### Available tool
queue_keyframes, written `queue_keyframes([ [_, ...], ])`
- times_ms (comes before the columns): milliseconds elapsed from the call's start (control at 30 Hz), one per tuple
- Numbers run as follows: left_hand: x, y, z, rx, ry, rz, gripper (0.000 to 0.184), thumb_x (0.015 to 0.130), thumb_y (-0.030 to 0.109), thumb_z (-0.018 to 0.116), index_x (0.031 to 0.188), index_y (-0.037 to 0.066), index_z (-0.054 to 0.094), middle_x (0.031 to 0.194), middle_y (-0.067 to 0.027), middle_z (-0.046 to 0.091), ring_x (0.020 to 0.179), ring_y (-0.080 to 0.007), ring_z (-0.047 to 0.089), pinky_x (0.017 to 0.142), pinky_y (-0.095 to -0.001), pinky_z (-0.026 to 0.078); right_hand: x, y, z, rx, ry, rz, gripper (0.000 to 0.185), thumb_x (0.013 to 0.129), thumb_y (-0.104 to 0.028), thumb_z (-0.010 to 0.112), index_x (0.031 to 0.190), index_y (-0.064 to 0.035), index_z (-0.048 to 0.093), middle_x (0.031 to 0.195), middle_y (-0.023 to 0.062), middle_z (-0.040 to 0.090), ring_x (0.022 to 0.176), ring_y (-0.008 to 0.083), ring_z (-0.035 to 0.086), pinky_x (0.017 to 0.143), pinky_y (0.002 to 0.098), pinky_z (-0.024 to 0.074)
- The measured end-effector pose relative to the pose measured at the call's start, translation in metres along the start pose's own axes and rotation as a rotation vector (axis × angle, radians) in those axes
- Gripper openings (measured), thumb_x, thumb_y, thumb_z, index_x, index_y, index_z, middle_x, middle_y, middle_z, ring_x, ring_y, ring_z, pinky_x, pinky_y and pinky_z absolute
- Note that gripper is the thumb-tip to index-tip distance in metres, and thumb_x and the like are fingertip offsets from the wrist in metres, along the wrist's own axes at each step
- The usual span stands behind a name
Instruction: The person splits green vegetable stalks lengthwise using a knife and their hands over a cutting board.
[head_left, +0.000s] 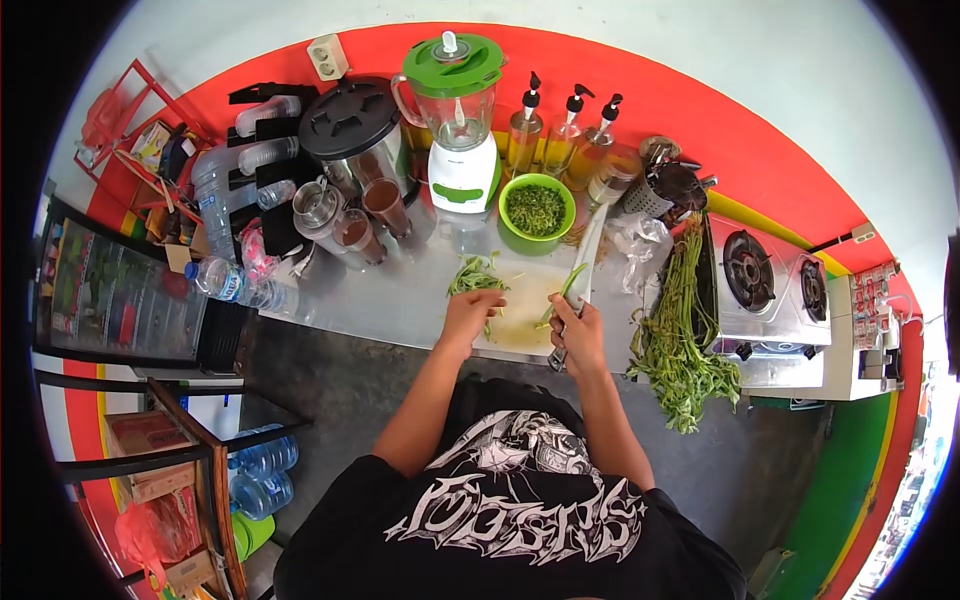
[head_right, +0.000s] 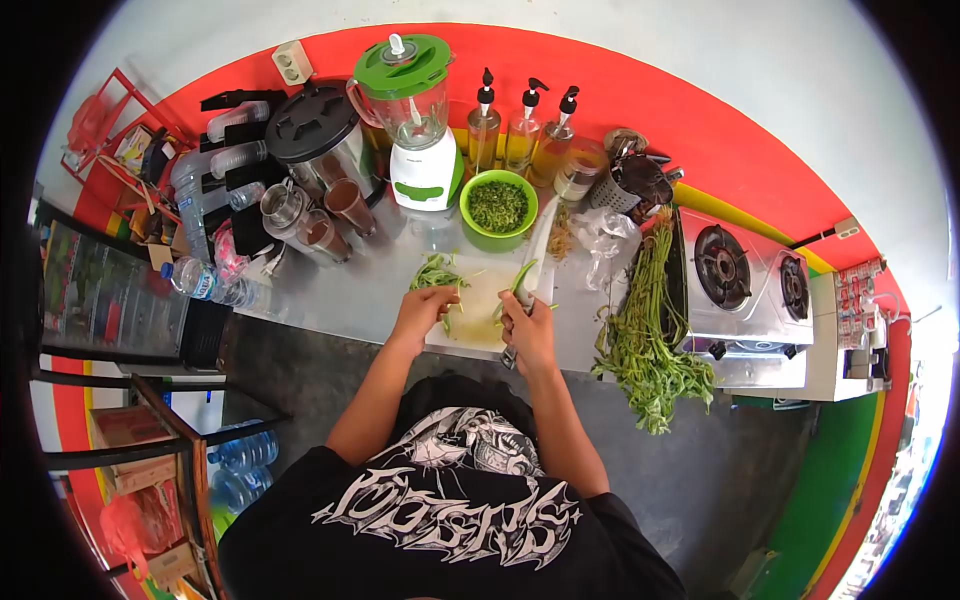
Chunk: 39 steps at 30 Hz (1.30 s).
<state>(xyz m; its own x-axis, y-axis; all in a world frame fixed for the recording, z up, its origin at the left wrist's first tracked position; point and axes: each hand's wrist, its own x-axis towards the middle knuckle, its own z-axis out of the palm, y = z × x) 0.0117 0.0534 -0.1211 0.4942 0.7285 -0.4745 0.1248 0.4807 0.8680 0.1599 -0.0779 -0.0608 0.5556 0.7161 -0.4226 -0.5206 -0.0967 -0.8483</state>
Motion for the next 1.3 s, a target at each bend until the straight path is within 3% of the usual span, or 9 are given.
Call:
queue_keyframes([
  [133, -0.040, 0.048, 0.028, 0.130, -0.294, 0.158, 0.023, 0.091, 0.014, 0.071, 0.107, -0.003, 0.072, 0.093, -0.0065, 0.074, 0.083, -0.0096, 0.065, 0.074, -0.0247, 0.051, -0.002, -0.001, 0.003, -0.074, -0.075, -0.014, 0.018, 0.098, -0.021, 0.065, 0.097, -0.0027, 0.064, 0.067, -0.0042, 0.048, 0.051, 0.0027, 0.039, 0.041, 0.0200, 0.0281],
  [300, -0.043, 0.042, 0.039, 0.122, -0.312, 0.234, 0.021, 0.090, 0.008, 0.073, 0.105, -0.006, 0.072, 0.092, -0.0076, 0.074, 0.081, -0.0100, 0.067, 0.077, -0.0249, 0.054, -0.007, -0.007, 0.007, -0.093, -0.111, -0.011, 0.018, 0.098, -0.021, 0.066, 0.096, -0.0025, 0.065, 0.066, -0.0044, 0.049, 0.050, 0.0017, 0.039, 0.041, 0.0196, 0.0270],
  [467, -0.044, 0.043, 0.040, 0.187, -0.274, 0.291, 0.016, 0.092, 0.010, 0.071, 0.097, -0.005, 0.069, 0.084, -0.0045, 0.070, 0.076, -0.0084, 0.063, 0.070, -0.0242, 0.051, -0.012, -0.006, 0.008, -0.124, -0.122, -0.028, 0.021, 0.099, -0.022, 0.064, 0.102, -0.0011, 0.068, 0.065, -0.0054, 0.048, 0.051, 0.0010, 0.037, 0.042, 0.0201, 0.0275],
  [533, -0.045, 0.048, 0.041, 0.117, -0.245, 0.287, 0.016, 0.093, 0.011, 0.070, 0.097, -0.005, 0.068, 0.082, -0.0031, 0.068, 0.074, -0.0078, 0.062, 0.068, -0.0238, 0.049, -0.017, -0.009, 0.013, -0.196, -0.072, -0.124, 0.030, 0.101, -0.024, 0.060, 0.117, 0.0005, 0.068, 0.067, -0.0064, 0.045, 0.054, 0.0004, 0.036, 0.044, 0.0200, 0.0284],
  [667, -0.048, 0.067, 0.042, -0.036, -0.168, 0.301, 0.012, 0.094, 0.010, 0.066, 0.096, -0.002, 0.066, 0.077, -0.0009, 0.064, 0.070, -0.0075, 0.057, 0.066, -0.0236, 0.046, -0.027, -0.010, 0.011, -0.112, -0.144, -0.170, 0.038, 0.104, -0.025, 0.055, 0.129, 0.0015, 0.063, 0.070, -0.0067, 0.044, 0.061, 0.0012, 0.038, 0.052, 0.0205, 0.0324],
  [767, -0.055, 0.080, 0.045, -0.103, -0.103, 0.332, 0.010, 0.095, 0.010, 0.066, 0.094, 0.000, 0.066, 0.076, -0.0004, 0.064, 0.070, -0.0069, 0.056, 0.065, -0.0236, 0.044, -0.031, -0.008, 0.011, -0.231, -0.215, -0.288, 0.040, 0.105, -0.023, 0.052, 0.134, 0.0044, 0.058, 0.074, -0.0039, 0.043, 0.068, 0.0052, 0.042, 0.060, 0.0236, 0.0369],
  [833, -0.057, 0.085, 0.045, -0.157, -0.079, 0.350, 0.011, 0.095, 0.009, 0.067, 0.094, -0.001, 0.065, 0.078, -0.0011, 0.064, 0.069, -0.0066, 0.056, 0.064, -0.0234, 0.045, -0.035, -0.009, 0.015, -0.442, -0.290, -0.552, 0.042, 0.104, -0.019, 0.052, 0.138, 0.0057, 0.054, 0.076, 0.0013, 0.046, 0.070, 0.0111, 0.045, 0.065, 0.0280, 0.0402],
  [933, -0.069, 0.095, 0.045, -0.129, -0.050, 0.384, 0.012, 0.095, 0.013, 0.067, 0.098, 0.001, 0.065, 0.081, 0.0020, 0.063, 0.072, -0.0044, 0.054, 0.065, -0.0215, 0.041, -0.043, -0.018, 0.022, -0.602, -0.290, -0.682, 0.048, 0.105, -0.027, 0.051, 0.140, 0.0051, 0.052, 0.084, 0.0050, 0.054, 0.076, 0.0137, 0.048, 0.069, 0.0285, 0.0405],
  [1300, -0.080, 0.096, 0.049, -0.215, -0.078, 0.389, 0.015, 0.095, 0.014, 0.068, 0.101, 0.001, 0.064, 0.085, 0.0010, 0.063, 0.076, -0.0050, 0.054, 0.069, -0.0223, 0.042, -0.049, -0.023, 0.023, -0.644, -0.292, -0.710, 0.045, 0.103, -0.023, 0.054, 0.138, 0.0045, 0.054, 0.083, 0.0090, 0.055, 0.073, 0.0170, 0.050, 0.068, 0.0299, 0.0417],
])
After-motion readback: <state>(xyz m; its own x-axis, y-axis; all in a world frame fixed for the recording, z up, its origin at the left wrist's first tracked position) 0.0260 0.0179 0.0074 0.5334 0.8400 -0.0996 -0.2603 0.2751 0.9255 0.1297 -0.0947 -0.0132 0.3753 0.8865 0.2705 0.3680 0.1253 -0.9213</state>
